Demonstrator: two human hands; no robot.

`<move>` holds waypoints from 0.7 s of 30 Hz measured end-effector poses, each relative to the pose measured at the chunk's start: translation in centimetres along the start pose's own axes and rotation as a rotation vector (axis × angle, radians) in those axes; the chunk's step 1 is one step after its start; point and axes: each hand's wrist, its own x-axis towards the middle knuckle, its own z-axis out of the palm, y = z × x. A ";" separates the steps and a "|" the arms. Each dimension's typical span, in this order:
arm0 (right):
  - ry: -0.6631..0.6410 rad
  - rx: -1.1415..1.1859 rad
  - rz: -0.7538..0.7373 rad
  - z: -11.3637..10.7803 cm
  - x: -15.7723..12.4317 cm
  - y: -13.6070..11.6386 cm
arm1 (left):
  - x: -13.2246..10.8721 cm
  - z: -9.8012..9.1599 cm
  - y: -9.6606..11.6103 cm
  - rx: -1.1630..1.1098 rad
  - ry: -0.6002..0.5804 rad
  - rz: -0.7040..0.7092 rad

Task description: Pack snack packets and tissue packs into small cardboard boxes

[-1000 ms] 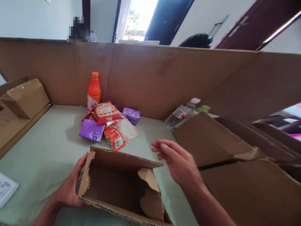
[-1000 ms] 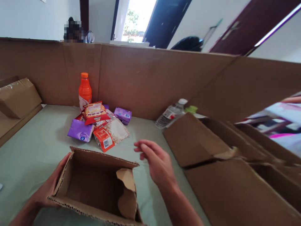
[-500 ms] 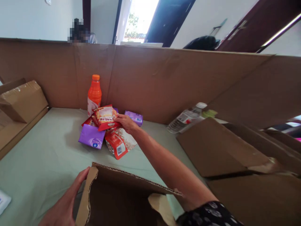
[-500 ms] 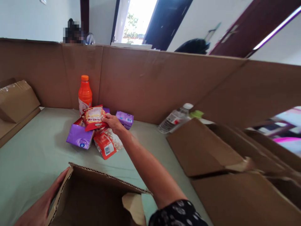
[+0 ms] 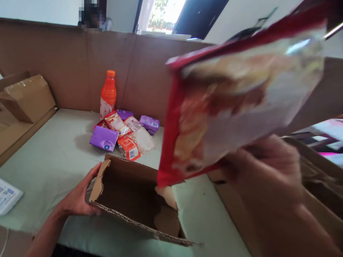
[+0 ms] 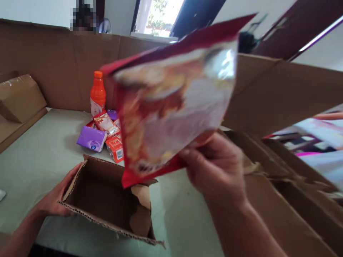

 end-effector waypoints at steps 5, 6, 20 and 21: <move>-0.626 -0.353 -0.162 1.2 -5.1 -0.7 | 0.1 0.1 -0.2 -0.033 0.023 0.034; -0.706 -0.407 -0.175 1.5 -5.5 -0.4 | 0.2 0.1 -0.1 -0.024 0.027 0.042; -0.819 -0.565 -0.127 -1.0 -3.0 -2.2 | 0.4 0.3 -0.5 -0.028 0.078 -0.001; -0.761 -0.566 -0.156 -1.1 -3.1 -2.2 | 0.5 0.3 -0.5 -0.042 0.082 0.002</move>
